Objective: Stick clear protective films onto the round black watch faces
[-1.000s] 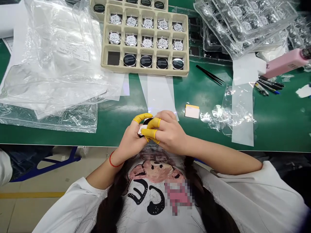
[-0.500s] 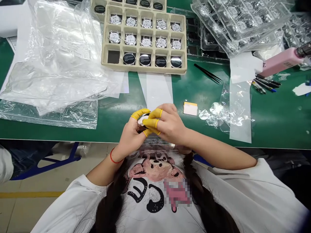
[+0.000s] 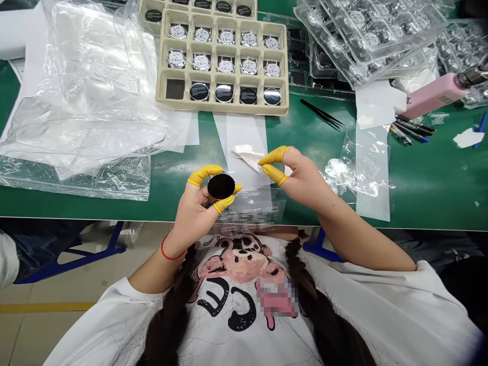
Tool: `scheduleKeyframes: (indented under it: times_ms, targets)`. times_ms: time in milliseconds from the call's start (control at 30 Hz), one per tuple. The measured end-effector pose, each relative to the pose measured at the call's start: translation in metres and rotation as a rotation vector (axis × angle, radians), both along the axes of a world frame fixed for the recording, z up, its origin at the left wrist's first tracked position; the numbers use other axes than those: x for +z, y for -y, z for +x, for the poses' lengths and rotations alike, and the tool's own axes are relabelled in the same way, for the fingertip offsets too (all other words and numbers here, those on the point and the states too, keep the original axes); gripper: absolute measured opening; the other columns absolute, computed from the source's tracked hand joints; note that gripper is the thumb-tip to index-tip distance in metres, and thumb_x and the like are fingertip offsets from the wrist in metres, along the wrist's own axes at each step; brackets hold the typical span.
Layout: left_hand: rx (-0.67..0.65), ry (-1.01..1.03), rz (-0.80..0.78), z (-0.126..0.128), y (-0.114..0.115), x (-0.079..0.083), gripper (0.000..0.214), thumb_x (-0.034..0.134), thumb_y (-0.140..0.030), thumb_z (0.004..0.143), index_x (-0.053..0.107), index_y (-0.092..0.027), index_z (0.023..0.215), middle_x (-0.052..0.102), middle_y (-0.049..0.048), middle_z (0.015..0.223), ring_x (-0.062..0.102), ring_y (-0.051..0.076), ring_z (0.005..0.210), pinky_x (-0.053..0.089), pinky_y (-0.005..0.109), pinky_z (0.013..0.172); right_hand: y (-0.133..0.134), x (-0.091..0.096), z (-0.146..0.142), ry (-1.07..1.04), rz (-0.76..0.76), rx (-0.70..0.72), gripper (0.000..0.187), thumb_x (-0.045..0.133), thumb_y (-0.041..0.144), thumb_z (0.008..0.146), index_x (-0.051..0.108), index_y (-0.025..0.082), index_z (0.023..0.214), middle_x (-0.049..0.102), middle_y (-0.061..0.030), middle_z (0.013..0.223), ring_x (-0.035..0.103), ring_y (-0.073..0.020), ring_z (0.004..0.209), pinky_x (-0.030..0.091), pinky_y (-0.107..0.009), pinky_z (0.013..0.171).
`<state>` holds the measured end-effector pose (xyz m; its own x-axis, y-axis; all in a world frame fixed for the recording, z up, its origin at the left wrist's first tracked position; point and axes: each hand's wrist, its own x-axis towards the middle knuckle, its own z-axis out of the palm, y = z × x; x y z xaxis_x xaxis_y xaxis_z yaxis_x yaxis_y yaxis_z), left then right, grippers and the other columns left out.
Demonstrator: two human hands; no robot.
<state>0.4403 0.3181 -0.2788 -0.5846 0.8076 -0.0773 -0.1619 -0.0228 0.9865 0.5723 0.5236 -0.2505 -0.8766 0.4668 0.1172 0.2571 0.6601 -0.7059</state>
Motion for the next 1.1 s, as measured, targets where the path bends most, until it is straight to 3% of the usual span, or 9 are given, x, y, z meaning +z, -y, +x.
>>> scheduleKeyframes:
  times_ms: [100, 433, 600, 700, 800, 1100]
  targets:
    - [-0.006, 0.006, -0.002, 0.001, 0.0, 0.004, 0.052, 0.084, -0.029, 0.083, 0.047, -0.024, 0.121, 0.082, 0.0043, 0.1, 0.08, 0.02, 0.098, 0.065, 0.034, 0.094, 0.006, 0.004, 0.008, 0.035, -0.155, 0.013, 0.012, 0.064, 0.028, 0.089, 0.074, 0.021, 0.089, 0.074, -0.0037, 0.094, 0.064, -0.0197, 0.089, 0.049, -0.037, 0.084]
    - [-0.051, 0.013, -0.043, 0.003, -0.003, 0.004, 0.055, 0.084, -0.029, 0.082, 0.05, -0.023, 0.125, 0.08, 0.0051, 0.104, 0.08, 0.022, 0.102, 0.066, 0.032, 0.091, 0.011, 0.015, 0.014, 0.024, -0.286, 0.042, 0.005, 0.068, 0.024, 0.082, 0.067, 0.019, 0.081, 0.073, -0.0029, 0.09, 0.064, -0.0187, 0.089, 0.048, -0.036, 0.083]
    - [-0.183, 0.088, -0.07, 0.001, -0.012, 0.0, 0.057, 0.085, -0.027, 0.08, 0.051, -0.022, 0.126, 0.079, 0.0027, 0.094, 0.081, 0.021, 0.093, 0.065, 0.029, 0.085, 0.01, 0.026, 0.012, -0.125, -0.435, -0.001, 0.02, 0.073, 0.039, 0.087, 0.065, 0.021, 0.081, 0.071, -0.003, 0.095, 0.064, -0.0185, 0.091, 0.05, -0.039, 0.09]
    - [-0.239, 0.119, -0.043, 0.003, -0.018, -0.003, 0.055, 0.084, -0.025, 0.08, 0.054, -0.021, 0.125, 0.078, 0.0025, 0.095, 0.08, 0.02, 0.091, 0.064, 0.03, 0.085, 0.018, 0.02, 0.004, -0.134, -0.56, 0.017, 0.037, 0.078, 0.054, 0.082, 0.064, 0.02, 0.075, 0.071, -0.0042, 0.102, 0.064, -0.0195, 0.099, 0.05, -0.042, 0.099]
    - [-0.263, 0.116, -0.016, 0.004, -0.022, -0.005, 0.053, 0.084, -0.022, 0.079, 0.056, -0.02, 0.124, 0.077, 0.0028, 0.098, 0.079, 0.018, 0.09, 0.063, 0.026, 0.08, 0.028, 0.009, -0.003, -0.108, -0.67, 0.023, 0.042, 0.081, 0.058, 0.077, 0.066, 0.019, 0.073, 0.071, -0.0047, 0.105, 0.064, -0.0193, 0.102, 0.048, -0.043, 0.104]
    - [-0.272, 0.16, -0.014, 0.005, -0.025, -0.007, 0.053, 0.085, -0.022, 0.077, 0.056, -0.02, 0.121, 0.077, 0.0022, 0.1, 0.079, 0.017, 0.089, 0.063, 0.025, 0.081, 0.034, -0.004, -0.006, -0.054, -0.784, -0.055, 0.04, 0.083, 0.056, 0.075, 0.068, 0.018, 0.077, 0.072, -0.0028, 0.092, 0.064, -0.016, 0.089, 0.051, -0.034, 0.09]
